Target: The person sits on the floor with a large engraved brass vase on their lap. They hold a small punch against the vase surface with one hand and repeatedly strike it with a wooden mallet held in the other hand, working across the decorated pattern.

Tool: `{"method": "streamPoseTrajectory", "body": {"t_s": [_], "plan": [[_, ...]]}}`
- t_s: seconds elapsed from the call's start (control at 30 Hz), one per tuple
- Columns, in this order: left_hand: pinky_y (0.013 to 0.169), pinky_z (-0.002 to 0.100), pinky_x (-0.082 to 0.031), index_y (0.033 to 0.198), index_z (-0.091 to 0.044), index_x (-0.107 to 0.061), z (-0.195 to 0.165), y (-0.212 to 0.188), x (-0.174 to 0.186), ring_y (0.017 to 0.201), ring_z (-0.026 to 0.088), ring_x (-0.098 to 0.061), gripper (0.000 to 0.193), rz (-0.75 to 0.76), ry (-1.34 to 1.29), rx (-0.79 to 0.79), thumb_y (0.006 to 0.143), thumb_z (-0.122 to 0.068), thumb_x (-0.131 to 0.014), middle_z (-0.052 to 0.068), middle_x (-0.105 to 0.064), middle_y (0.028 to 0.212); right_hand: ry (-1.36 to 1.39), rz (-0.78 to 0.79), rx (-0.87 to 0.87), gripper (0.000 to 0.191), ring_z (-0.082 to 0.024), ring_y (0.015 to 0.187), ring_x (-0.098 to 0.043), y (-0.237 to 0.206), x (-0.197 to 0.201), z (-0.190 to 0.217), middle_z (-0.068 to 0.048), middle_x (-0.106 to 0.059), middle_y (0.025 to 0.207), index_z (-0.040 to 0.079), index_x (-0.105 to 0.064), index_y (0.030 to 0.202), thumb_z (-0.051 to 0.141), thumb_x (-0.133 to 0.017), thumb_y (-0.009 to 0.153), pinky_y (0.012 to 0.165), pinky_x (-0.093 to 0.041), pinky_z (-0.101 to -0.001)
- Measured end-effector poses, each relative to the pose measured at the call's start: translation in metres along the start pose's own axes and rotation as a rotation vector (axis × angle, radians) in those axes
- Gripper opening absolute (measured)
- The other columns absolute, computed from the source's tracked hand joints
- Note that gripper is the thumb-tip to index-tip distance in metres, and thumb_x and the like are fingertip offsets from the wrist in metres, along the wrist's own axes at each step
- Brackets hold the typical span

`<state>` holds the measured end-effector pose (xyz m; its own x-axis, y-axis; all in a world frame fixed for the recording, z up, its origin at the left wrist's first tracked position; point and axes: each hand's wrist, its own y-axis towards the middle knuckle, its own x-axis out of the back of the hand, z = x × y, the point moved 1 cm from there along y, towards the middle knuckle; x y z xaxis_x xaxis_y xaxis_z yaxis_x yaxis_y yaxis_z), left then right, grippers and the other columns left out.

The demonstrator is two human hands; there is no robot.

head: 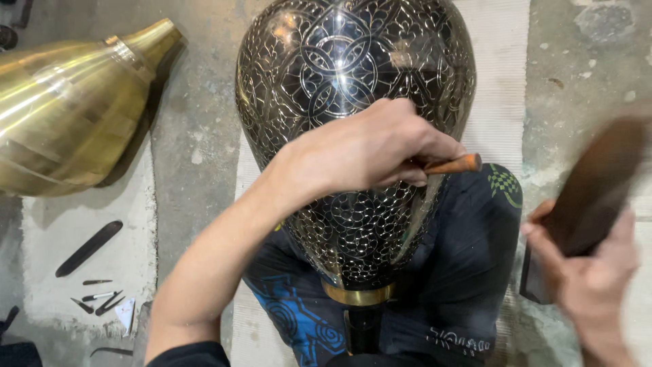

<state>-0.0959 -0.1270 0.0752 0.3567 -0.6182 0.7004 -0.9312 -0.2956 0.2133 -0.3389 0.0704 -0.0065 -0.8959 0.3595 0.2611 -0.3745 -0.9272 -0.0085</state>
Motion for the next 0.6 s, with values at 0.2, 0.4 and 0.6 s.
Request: {"method": "streamPoseTrajectory", "body": {"t_s": [0.2, 0.4, 0.6], "plan": [[0.061, 0.038, -0.057, 0.119, -0.008, -0.074, -0.004, 0.018, 0.002, 0.075, 0.025, -0.076, 0.041, 0.143, -0.071, 0.026, 0.078, -0.008, -0.077, 0.012, -0.077, 0.088, -0.405, -0.097, 0.120, 0.042, -0.018, 0.089, -0.071, -0.059, -0.019, -0.051, -0.011, -0.072, 0.099, 0.000, -0.054, 0.125, 0.004, -0.082, 0.093, 0.084, -0.056, -0.0292], [0.059, 0.037, -0.054, 0.104, -0.011, -0.079, -0.009, 0.029, -0.001, 0.065, 0.017, -0.074, 0.019, 0.478, 0.020, 0.328, 0.098, -0.026, -0.068, 0.007, -0.077, 0.075, -0.202, -0.175, 0.057, 0.041, -0.014, 0.094, -0.071, -0.090, -0.026, -0.076, -0.009, -0.072, 0.106, 0.000, -0.053, 0.127, 0.002, -0.081, 0.097, 0.089, -0.057, -0.0272], [0.052, 0.037, -0.055, 0.105, -0.014, -0.078, -0.009, 0.029, -0.001, 0.060, 0.018, -0.075, 0.021, 0.392, -0.013, 0.192, 0.085, -0.017, -0.073, 0.007, -0.078, 0.076, -0.352, -0.206, 0.068, 0.055, -0.013, 0.086, -0.071, -0.091, -0.024, -0.075, -0.010, -0.073, 0.101, -0.003, -0.054, 0.137, -0.001, -0.080, 0.089, 0.083, -0.056, -0.0286]]}}
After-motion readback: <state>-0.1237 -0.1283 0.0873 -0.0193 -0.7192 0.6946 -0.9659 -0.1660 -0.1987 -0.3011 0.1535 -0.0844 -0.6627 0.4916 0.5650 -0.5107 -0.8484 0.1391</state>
